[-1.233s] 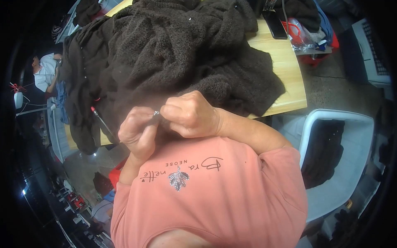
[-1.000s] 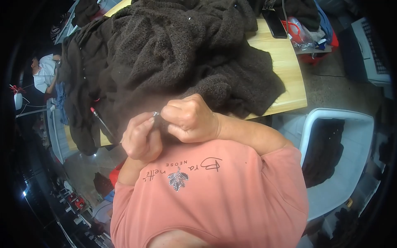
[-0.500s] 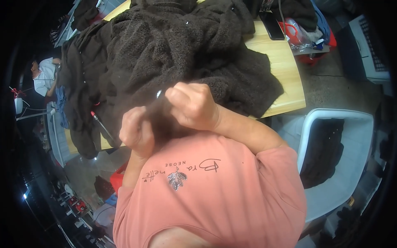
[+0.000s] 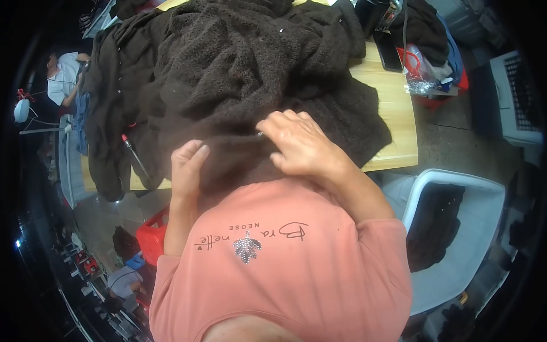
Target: Inspecting and buttoning brown fleece jackets at a work table in a factory.
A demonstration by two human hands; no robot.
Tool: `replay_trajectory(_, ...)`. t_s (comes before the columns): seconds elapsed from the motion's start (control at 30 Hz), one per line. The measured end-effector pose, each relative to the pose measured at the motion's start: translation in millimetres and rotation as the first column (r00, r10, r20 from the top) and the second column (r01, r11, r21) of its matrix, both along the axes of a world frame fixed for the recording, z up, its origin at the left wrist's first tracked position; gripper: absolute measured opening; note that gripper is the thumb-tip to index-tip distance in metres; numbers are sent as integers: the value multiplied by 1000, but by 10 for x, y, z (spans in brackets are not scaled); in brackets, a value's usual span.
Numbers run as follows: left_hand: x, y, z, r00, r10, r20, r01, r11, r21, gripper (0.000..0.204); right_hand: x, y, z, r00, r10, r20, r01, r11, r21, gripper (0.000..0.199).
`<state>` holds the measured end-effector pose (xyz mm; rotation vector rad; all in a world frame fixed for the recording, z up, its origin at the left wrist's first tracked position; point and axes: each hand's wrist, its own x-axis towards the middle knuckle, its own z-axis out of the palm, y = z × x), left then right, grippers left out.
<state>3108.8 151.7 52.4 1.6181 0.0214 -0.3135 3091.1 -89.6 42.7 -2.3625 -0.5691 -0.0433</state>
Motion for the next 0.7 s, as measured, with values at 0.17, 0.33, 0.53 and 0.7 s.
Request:
replay_trajectory(0.17, -50, -122, 215, 979, -188, 81, 194, 977, -84, 24, 55, 284, 129, 948, 89, 305, -164, 959, 230, 50)
replay_trajectory(0.33, -22, -178, 274, 976, -211, 49, 210, 978, 19, 17, 11, 393, -98, 971, -46, 234, -99, 815, 571, 18)
replay_trajectory(0.53, -87, -266, 190, 834, -308, 458, 146, 923, 356, 12, -10, 438, -79, 985, -24, 172, -84, 800, 594, 5)
replay_trajectory(0.7, -83, -313, 145, 886, -325, 331, 226, 926, 303, 4, -33, 389, -84, 986, -20, 168, -83, 808, 583, 4)
